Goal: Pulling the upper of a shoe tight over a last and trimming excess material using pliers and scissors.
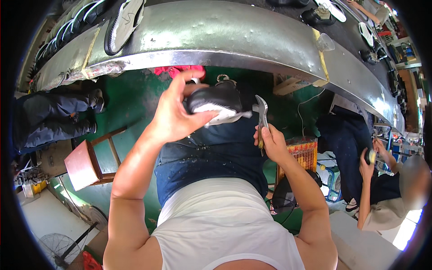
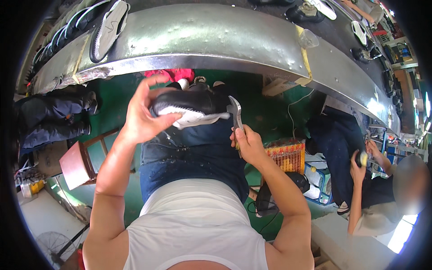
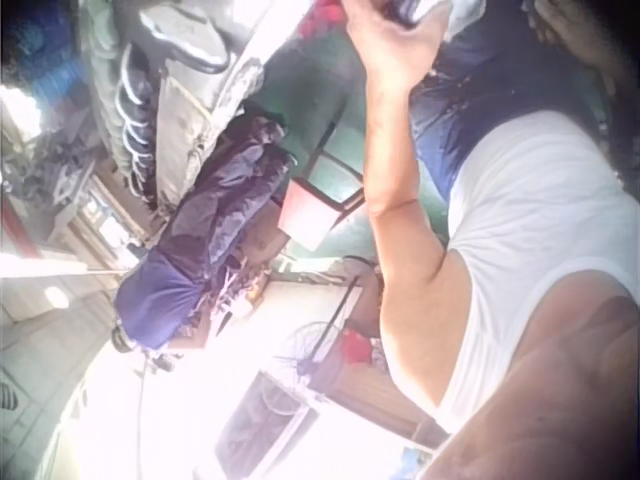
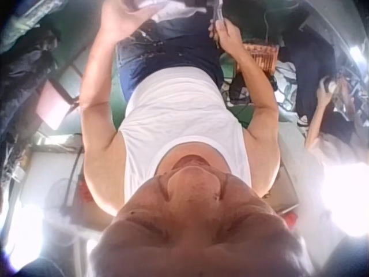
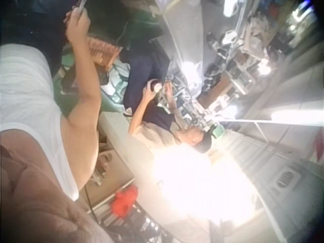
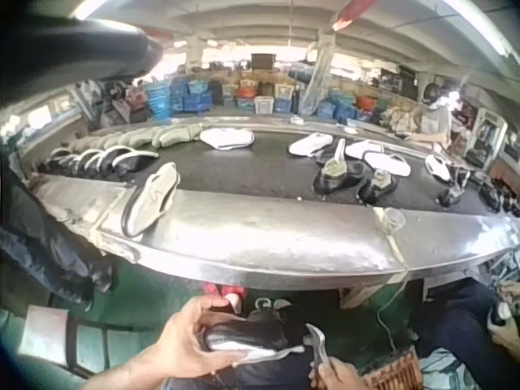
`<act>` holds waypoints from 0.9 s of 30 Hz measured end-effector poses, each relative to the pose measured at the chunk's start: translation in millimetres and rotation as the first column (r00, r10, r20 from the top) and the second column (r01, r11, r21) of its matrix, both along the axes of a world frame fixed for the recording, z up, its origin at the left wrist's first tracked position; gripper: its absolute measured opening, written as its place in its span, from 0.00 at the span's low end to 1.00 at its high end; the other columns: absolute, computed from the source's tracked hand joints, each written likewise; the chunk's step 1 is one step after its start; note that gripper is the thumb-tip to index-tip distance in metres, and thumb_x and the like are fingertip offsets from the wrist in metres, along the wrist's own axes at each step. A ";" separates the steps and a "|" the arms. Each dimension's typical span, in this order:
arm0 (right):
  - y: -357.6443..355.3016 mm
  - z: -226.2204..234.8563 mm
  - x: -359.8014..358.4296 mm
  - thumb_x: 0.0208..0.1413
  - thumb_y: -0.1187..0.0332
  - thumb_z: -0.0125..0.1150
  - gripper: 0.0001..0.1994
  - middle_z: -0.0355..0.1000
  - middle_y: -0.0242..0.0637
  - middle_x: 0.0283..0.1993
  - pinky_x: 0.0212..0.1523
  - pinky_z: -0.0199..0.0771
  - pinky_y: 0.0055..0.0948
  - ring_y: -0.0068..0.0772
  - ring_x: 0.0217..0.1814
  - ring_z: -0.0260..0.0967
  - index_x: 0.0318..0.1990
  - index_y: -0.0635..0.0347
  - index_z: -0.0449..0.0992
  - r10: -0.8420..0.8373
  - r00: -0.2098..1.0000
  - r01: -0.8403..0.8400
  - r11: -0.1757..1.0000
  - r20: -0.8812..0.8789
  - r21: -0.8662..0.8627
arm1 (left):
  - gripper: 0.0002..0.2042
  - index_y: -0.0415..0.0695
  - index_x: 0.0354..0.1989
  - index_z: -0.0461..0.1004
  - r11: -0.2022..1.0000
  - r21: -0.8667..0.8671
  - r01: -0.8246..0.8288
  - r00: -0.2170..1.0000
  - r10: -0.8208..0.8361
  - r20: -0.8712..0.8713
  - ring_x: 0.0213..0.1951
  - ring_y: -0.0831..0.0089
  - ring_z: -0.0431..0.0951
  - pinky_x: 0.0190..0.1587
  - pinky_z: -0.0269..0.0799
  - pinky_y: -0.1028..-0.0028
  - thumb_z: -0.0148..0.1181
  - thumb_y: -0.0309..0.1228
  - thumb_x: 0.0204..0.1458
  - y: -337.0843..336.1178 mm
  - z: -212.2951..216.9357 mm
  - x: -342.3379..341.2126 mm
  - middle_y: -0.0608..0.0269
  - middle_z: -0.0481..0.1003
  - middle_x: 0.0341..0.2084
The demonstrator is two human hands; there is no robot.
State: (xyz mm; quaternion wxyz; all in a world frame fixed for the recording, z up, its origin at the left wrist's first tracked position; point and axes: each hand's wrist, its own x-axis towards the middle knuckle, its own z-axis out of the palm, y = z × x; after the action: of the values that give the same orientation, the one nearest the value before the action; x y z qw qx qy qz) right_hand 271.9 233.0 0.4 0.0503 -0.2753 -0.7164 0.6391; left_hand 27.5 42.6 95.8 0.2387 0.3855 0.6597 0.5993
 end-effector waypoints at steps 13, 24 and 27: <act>-6.1 22.1 7.6 0.59 0.68 0.58 0.14 0.74 0.43 0.33 0.40 0.72 0.35 0.41 0.35 0.73 0.52 0.60 0.71 0.374 0.907 -0.392 0.918 0.195 0.063 | 0.24 0.35 0.54 0.72 0.866 -0.453 0.213 0.974 -0.223 0.033 0.35 0.55 0.83 0.40 0.77 0.66 0.66 0.37 0.53 -33.1 -122.1 47.3 0.44 0.79 0.39; 8.3 81.6 -70.1 0.60 0.63 0.55 0.15 0.75 0.56 0.36 0.43 0.72 0.49 0.60 0.42 0.73 0.44 0.70 0.71 0.606 0.417 -0.862 0.500 0.677 0.082 | 0.22 0.35 0.56 0.73 0.954 -0.276 -0.114 0.964 0.174 0.202 0.59 0.59 0.72 0.61 0.66 0.65 0.44 0.42 0.68 -35.9 -131.1 73.0 0.48 0.72 0.57; -5.5 58.6 -64.9 0.61 0.62 0.55 0.14 0.75 0.53 0.33 0.41 0.72 0.50 0.59 0.39 0.73 0.41 0.68 0.71 0.577 0.555 -0.821 0.494 0.599 0.285 | 0.27 0.40 0.70 0.58 0.994 -0.046 -0.101 0.662 0.102 0.742 0.68 0.67 0.59 0.68 0.56 0.69 0.43 0.45 0.69 -25.0 -175.0 67.2 0.54 0.60 0.68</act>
State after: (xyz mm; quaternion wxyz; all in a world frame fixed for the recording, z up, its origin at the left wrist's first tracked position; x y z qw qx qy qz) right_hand 207.0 227.6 59.0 -0.3044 -0.0561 -0.9039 0.2953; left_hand 94.7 17.6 -79.2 0.4529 0.0706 0.5258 0.7166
